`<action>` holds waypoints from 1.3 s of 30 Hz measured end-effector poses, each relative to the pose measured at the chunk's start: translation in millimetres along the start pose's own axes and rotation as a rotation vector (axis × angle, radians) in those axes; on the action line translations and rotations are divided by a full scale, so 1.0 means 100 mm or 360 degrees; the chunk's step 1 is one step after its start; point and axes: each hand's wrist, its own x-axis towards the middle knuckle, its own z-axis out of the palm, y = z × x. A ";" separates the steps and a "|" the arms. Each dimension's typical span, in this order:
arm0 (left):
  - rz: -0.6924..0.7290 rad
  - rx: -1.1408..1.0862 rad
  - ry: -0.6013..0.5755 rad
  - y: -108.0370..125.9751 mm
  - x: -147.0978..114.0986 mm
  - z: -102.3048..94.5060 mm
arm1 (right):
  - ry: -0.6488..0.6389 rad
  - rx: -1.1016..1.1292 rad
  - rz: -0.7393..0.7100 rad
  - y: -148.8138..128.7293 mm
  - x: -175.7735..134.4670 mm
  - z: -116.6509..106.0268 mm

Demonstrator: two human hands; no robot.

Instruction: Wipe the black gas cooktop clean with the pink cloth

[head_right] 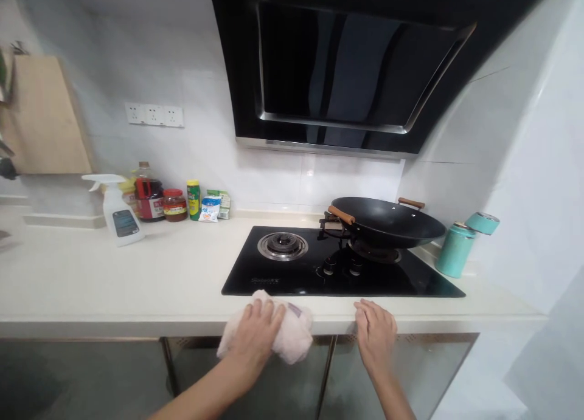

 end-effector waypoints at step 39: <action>-0.0475 -0.0872 0.0343 -1.43 -0.05 0.01 | -0.0366 -0.0131 -0.1226 -1.39 -0.32 0.83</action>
